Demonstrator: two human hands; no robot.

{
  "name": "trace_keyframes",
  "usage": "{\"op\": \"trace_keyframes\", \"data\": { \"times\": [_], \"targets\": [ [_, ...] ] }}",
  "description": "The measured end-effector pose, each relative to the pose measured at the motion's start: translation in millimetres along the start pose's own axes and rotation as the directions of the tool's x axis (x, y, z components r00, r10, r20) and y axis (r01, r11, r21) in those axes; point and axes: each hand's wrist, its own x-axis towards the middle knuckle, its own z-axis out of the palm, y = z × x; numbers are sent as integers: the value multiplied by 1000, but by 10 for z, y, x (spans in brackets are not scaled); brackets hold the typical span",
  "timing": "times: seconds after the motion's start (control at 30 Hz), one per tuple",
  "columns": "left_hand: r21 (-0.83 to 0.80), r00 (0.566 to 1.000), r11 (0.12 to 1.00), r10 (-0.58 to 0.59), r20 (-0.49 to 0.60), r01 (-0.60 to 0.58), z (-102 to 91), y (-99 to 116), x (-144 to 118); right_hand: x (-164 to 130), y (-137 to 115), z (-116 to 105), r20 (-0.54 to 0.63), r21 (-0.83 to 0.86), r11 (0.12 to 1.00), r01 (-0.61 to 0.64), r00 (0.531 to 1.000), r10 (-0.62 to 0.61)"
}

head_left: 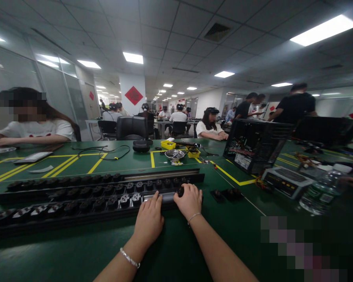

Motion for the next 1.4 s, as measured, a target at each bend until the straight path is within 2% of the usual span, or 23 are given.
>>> {"op": "trace_keyframes", "data": {
  "times": [0.43, 0.6, 1.03, 1.4],
  "targets": [
    [-6, 1000, 1000, 2, -1, -2, -10, 12, 0, 36, 76, -66, 126, -72, 991, -110, 985, 118],
    [18, 999, 1000, -14, 42, 14, 0, 8, 10, 37, 61, -81, 127, -94, 987, -134, 981, 145],
    [2, 1000, 1000, -9, 16, 9, 22, -3, 4, 99, 144, -133, 166, -22, 988, -151, 974, 152],
    [-13, 1000, 1000, -13, 22, 13, -14, 5, 10, 136, 191, -155, 180, -36, 983, -179, 967, 182]
  ]
}}
